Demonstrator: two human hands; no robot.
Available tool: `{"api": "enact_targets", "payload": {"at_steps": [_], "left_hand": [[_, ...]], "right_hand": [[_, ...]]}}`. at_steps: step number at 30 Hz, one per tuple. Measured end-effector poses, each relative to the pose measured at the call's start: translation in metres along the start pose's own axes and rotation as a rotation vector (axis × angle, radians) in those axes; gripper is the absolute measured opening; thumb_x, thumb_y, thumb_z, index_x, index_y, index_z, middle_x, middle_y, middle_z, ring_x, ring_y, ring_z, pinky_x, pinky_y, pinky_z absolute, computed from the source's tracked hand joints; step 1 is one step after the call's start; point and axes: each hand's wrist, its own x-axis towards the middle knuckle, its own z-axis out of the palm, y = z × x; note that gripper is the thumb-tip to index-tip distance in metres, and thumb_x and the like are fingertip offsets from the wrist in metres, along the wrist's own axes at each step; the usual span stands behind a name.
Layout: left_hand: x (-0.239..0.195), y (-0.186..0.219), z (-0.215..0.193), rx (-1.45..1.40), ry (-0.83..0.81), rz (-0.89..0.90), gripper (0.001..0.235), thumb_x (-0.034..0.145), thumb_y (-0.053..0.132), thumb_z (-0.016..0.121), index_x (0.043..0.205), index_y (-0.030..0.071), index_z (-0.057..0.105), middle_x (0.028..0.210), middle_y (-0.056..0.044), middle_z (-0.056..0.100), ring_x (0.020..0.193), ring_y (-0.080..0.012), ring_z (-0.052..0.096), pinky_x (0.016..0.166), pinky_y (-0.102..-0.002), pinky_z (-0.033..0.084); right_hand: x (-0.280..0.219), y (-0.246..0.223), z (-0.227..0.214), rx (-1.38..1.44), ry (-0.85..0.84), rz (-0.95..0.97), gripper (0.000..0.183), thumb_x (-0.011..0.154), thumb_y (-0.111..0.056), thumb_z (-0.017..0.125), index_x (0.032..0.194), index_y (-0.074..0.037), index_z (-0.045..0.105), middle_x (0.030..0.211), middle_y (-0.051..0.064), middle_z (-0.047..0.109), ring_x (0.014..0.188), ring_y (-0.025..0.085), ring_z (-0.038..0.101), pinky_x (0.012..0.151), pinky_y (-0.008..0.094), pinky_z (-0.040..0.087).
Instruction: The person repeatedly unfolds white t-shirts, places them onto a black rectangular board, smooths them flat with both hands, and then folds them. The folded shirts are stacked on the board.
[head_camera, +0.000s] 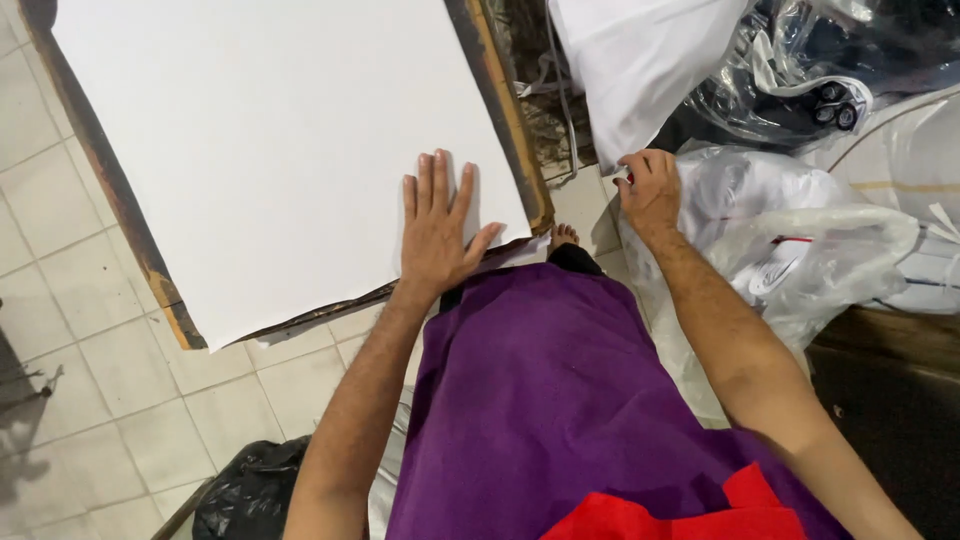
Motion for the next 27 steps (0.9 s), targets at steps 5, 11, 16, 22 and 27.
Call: {"api": "enact_targets", "payload": {"at_steps": [5, 11, 16, 22, 27], "left_hand": [[0.007, 0.037, 0.008, 0.044, 0.039, 0.098, 0.084, 0.101, 0.072, 0.035, 0.166, 0.020, 0.021, 0.170, -0.021, 0.007, 0.157, -0.0395, -0.001, 0.125, -0.057, -0.003], [0.004, 0.038, 0.010, 0.022, -0.028, 0.035, 0.085, 0.098, 0.073, 0.042, 0.165, 0.028, 0.020, 0.172, -0.016, 0.004, 0.158, -0.0359, -0.003, 0.126, -0.054, -0.003], [0.006, 0.045, 0.005, -0.036, 0.002, -0.036, 0.079, 0.096, 0.066, 0.055, 0.162, 0.029, 0.032, 0.170, -0.013, 0.017, 0.157, -0.0331, 0.009, 0.127, -0.052, 0.006], [0.044, 0.088, -0.026, -0.494, 0.102, -0.223, 0.050, 0.096, 0.046, 0.066, 0.137, 0.017, 0.065, 0.137, -0.013, 0.064, 0.134, -0.0311, 0.056, 0.115, -0.046, 0.040], [0.087, 0.119, 0.015, -0.944, -0.123, -0.287, 0.043, 0.090, 0.053, 0.071, 0.126, 0.030, 0.072, 0.114, 0.004, 0.076, 0.107, -0.0137, 0.073, 0.087, -0.025, 0.062]], "right_hand": [[0.021, 0.016, 0.004, -0.077, -0.018, -0.306, 0.013, 0.088, -0.008, 0.077, 0.094, -0.016, 0.068, 0.101, 0.004, 0.055, 0.101, 0.026, 0.060, 0.082, 0.035, 0.052], [0.021, 0.027, 0.007, 0.075, -0.100, -0.316, 0.018, 0.079, -0.009, 0.085, 0.088, -0.016, 0.072, 0.102, 0.004, 0.059, 0.104, 0.028, 0.061, 0.087, 0.038, 0.054], [0.030, 0.024, -0.009, 0.321, -0.217, -0.138, 0.009, 0.088, -0.012, 0.082, 0.088, -0.016, 0.073, 0.095, 0.005, 0.063, 0.098, 0.029, 0.064, 0.090, 0.039, 0.053], [0.053, 0.029, -0.040, 0.708, -0.261, 0.394, 0.015, 0.097, -0.018, 0.079, 0.105, -0.009, 0.070, 0.091, 0.012, 0.073, 0.085, 0.026, 0.068, 0.079, 0.038, 0.054], [0.081, -0.004, -0.101, 0.910, -0.209, 0.513, 0.033, 0.092, -0.008, 0.079, 0.122, -0.009, 0.065, 0.088, 0.008, 0.072, 0.074, 0.013, 0.061, 0.076, 0.029, 0.053]]}}
